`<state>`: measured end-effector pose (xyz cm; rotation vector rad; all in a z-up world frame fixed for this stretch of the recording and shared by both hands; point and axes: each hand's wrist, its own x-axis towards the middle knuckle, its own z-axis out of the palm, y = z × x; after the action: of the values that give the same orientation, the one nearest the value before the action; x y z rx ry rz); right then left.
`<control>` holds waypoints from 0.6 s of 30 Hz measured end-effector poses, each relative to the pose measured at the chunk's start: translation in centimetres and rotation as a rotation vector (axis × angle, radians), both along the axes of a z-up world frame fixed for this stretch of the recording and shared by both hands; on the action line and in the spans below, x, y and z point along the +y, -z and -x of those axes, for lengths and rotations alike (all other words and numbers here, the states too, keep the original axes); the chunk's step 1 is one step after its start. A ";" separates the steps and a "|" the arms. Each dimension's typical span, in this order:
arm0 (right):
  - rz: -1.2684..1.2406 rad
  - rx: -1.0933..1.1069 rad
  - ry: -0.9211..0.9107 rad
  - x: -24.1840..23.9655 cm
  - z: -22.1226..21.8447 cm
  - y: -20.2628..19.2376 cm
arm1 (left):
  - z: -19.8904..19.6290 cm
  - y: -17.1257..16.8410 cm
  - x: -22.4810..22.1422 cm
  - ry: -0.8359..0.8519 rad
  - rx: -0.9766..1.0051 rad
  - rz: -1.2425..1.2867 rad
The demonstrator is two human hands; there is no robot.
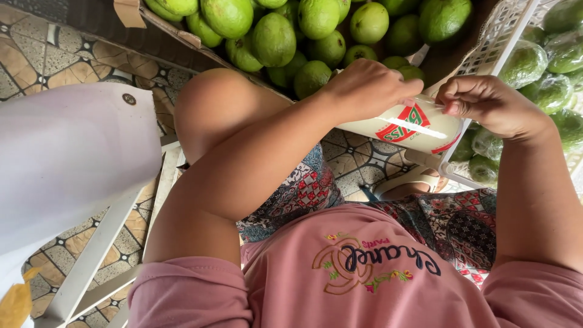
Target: A person wraps individual guavas in plastic film and cuts the film using scissors.
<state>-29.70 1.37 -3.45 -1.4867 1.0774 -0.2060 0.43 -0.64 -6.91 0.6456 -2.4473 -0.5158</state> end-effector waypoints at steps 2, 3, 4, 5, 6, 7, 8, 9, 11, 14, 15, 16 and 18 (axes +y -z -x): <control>0.010 -0.030 0.034 0.0 0.4 0.2 | -0.1 -0.8 0.5 -0.096 -0.027 0.117; 0.011 -0.030 0.034 0.2 0.3 0.2 | -0.2 -1.3 0.9 -0.095 -0.027 0.118; -0.002 -0.058 0.059 0.4 0.2 0.2 | -0.3 -1.9 1.2 -0.107 -0.001 0.052; -0.015 -0.084 0.085 0.5 0.1 0.2 | -0.3 -2.5 1.5 -0.117 0.027 -0.013; -0.013 -0.082 0.087 0.1 0.0 0.3 | -0.2 -2.7 1.5 -0.115 0.029 -0.011; -0.021 -0.086 0.047 0.1 0.0 0.4 | 0.0 -2.8 1.7 -0.098 -0.004 -0.097; -0.029 -0.089 0.007 0.0 -0.1 0.5 | 0.2 -3.0 1.9 -0.080 -0.037 -0.182; -0.033 -0.087 0.004 -0.3 -0.3 0.2 | 0.2 -3.1 1.9 -0.083 -0.035 -0.187; -0.036 -0.012 -0.075 -1.3 -1.0 -0.6 | 0.2 -3.7 1.6 -0.055 0.028 -0.336; -0.031 0.087 -0.147 -2.6 -1.3 -1.4 | 0.7 -3.1 1.4 -0.087 0.084 -0.392; -0.032 0.090 -0.149 -3.3 -2.0 -1.7 | 0.7 -3.2 1.4 -0.088 0.088 -0.393; 0.006 0.091 -0.117 -4.0 -2.7 -2.0 | 0.8 -3.2 1.4 -0.080 0.106 -0.419; 0.047 0.092 -0.093 -5.6 -6.2 -3.2 | 0.9 -3.1 1.3 -0.080 0.126 -0.443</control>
<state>-23.50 -4.27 -0.23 -1.5975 1.0800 -0.0988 -0.45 0.66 -3.79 0.8535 -2.1913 -1.0476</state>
